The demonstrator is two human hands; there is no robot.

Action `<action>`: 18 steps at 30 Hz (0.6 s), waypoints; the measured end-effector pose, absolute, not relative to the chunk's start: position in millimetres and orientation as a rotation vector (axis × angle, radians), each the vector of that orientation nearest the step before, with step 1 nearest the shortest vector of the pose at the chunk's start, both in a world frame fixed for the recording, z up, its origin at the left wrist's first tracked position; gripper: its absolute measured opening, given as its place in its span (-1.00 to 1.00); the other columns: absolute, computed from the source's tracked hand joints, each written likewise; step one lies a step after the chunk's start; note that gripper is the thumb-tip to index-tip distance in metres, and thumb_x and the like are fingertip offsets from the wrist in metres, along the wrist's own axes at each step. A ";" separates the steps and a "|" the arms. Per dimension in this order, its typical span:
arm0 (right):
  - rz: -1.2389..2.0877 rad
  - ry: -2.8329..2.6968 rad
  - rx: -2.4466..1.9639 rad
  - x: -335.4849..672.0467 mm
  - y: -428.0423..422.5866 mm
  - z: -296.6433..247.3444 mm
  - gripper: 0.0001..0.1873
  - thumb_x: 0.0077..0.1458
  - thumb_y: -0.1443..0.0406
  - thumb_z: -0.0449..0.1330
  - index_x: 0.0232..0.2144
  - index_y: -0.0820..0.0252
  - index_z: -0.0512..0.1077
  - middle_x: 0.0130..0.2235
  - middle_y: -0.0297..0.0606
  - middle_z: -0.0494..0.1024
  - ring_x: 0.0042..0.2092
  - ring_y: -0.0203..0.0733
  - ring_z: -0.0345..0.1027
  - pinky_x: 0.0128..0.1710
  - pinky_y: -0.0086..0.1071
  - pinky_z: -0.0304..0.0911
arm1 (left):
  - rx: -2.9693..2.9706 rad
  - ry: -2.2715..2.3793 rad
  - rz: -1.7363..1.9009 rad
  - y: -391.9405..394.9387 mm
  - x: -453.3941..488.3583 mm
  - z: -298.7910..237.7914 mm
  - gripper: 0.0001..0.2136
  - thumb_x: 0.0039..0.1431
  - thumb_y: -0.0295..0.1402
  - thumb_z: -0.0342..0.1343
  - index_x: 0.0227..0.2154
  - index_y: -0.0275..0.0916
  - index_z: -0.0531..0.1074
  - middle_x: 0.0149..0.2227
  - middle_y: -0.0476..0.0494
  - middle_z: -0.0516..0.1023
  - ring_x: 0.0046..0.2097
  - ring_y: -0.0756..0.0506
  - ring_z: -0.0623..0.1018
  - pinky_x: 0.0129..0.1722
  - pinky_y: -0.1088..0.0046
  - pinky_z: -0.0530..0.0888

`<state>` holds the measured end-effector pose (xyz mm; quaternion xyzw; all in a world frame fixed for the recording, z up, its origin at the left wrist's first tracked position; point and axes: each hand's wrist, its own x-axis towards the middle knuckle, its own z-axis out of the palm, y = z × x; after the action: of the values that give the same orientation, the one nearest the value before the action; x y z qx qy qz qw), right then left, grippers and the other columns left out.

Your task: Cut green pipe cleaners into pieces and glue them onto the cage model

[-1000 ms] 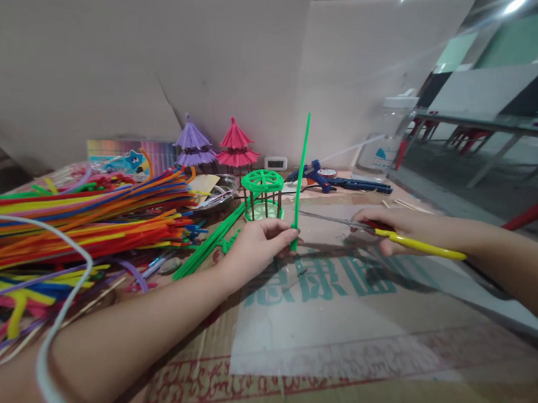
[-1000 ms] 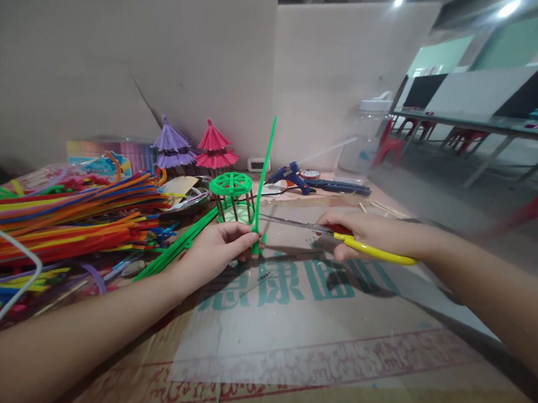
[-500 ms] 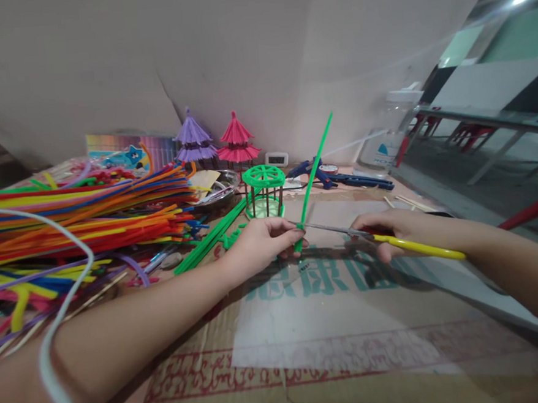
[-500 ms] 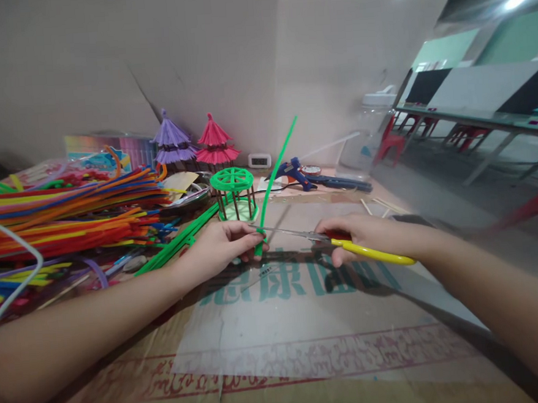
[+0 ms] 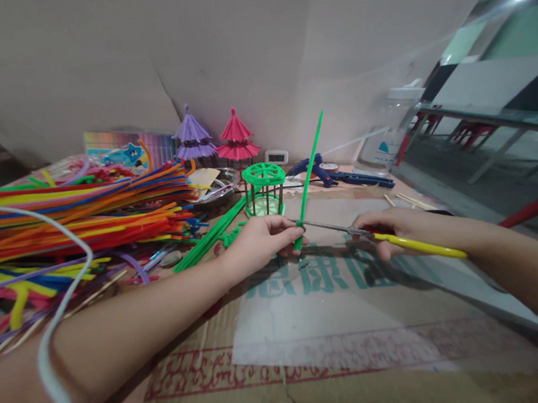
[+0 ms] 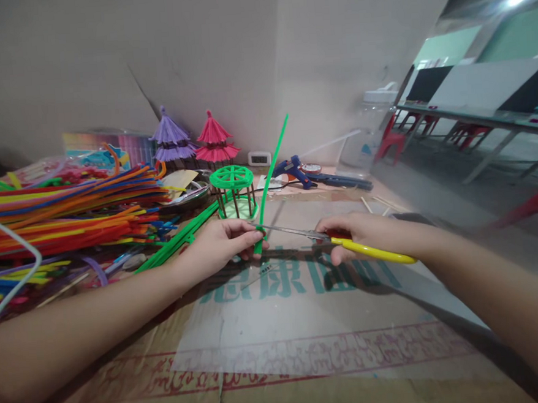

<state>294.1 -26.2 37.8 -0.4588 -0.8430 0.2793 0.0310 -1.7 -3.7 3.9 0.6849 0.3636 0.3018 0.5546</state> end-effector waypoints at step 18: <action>0.856 -2.592 -1.443 290.1 -29.4 36.8 -0.72 0.11 0.05 0.18 -0.33 0.13 0.36 -0.43 -0.38 0.47 -0.41 -0.23 0.25 -0.42 -0.39 0.07 | 1.569 0.862 0.724 -5.4 0.3 8.1 -0.85 0.17 -0.34 0.14 -0.44 -0.32 0.47 -0.51 -0.05 0.54 -0.51 0.07 0.49 -0.48 0.58 0.37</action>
<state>290.1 -29.4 36.8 -0.4671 -0.8392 0.2772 0.0268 0.3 -5.4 8.1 0.6680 0.3671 0.3085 0.5691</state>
